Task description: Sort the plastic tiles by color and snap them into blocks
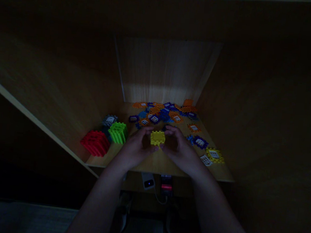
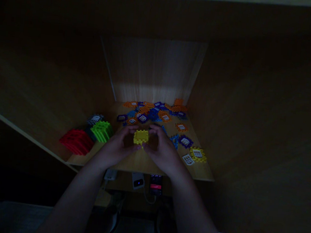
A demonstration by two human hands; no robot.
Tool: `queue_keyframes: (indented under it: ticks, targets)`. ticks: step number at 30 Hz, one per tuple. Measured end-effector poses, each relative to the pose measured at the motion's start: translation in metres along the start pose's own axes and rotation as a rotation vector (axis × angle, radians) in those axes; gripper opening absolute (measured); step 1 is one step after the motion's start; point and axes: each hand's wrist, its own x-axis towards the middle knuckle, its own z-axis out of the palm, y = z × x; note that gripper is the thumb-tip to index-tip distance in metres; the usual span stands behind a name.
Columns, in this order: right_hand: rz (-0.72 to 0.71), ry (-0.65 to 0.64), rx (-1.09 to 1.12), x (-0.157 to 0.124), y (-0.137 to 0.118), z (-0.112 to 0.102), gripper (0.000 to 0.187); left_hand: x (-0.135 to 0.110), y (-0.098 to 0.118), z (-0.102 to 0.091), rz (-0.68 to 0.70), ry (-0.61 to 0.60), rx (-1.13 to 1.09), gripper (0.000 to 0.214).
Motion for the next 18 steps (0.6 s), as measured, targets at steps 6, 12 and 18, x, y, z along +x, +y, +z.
queue_keyframes:
  ticks: [6, 12, 18]
  targets:
    - [-0.007, -0.025, 0.019, -0.0005, -0.0025, -0.0013, 0.062, 0.0000, -0.0007, -0.0006, 0.005, -0.007, -0.027, 0.062]
    - [-0.009, -0.021, -0.001, -0.0010, -0.0001, -0.0006, 0.062, -0.0003, -0.0021, -0.0003, 0.003, 0.002, -0.036, 0.063]
    - [-0.012, -0.018, 0.003, -0.0013, -0.0005, -0.0008, 0.063, -0.0018, 0.0012, -0.0063, -0.025, -0.018, -0.170, 0.062]
